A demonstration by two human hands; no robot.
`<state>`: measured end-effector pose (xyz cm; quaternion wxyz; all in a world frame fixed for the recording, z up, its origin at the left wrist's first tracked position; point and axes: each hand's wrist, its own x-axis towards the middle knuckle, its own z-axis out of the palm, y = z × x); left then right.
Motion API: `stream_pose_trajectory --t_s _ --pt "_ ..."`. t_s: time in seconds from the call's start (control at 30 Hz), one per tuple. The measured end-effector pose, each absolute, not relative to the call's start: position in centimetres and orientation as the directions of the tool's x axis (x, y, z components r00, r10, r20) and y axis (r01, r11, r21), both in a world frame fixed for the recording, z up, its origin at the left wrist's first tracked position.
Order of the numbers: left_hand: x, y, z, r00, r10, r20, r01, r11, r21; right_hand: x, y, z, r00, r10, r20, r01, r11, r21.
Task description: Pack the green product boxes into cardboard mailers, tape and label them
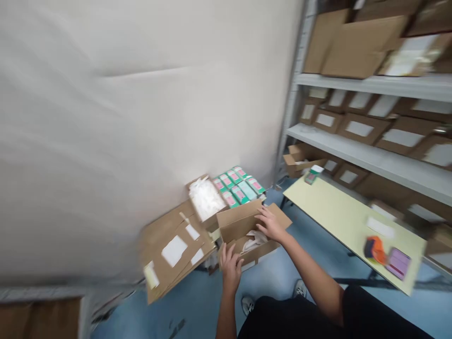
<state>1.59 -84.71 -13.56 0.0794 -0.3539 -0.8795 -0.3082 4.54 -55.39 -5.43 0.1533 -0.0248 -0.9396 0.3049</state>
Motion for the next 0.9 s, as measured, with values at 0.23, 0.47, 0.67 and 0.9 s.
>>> stream_pose_trajectory --t_s 0.23,0.47,0.67,0.9 --pt "3.3 -68.3 -13.2 -0.534 0.760 0.369 0.827 0.379 0.416 15.3 -40.6 -5.4 -0.873 0.423 0.241 0.187 0.748 -0.637" --pt "8.4 -51.6 -12.3 -0.377 0.852 0.364 0.879 0.204 0.432 27.8 -27.2 -6.4 -0.677 0.683 0.274 0.391 0.650 -0.652" --pt "9.7 -41.2 -12.1 -0.219 0.912 0.348 0.899 0.050 0.436 34.5 -21.7 -6.9 -0.478 0.828 0.293 0.513 0.534 -0.672" --pt "5.1 -30.2 -14.6 -0.065 0.961 0.269 0.884 -0.070 0.463 34.9 -18.6 -9.0 -0.355 0.887 0.295 0.578 0.456 -0.677"
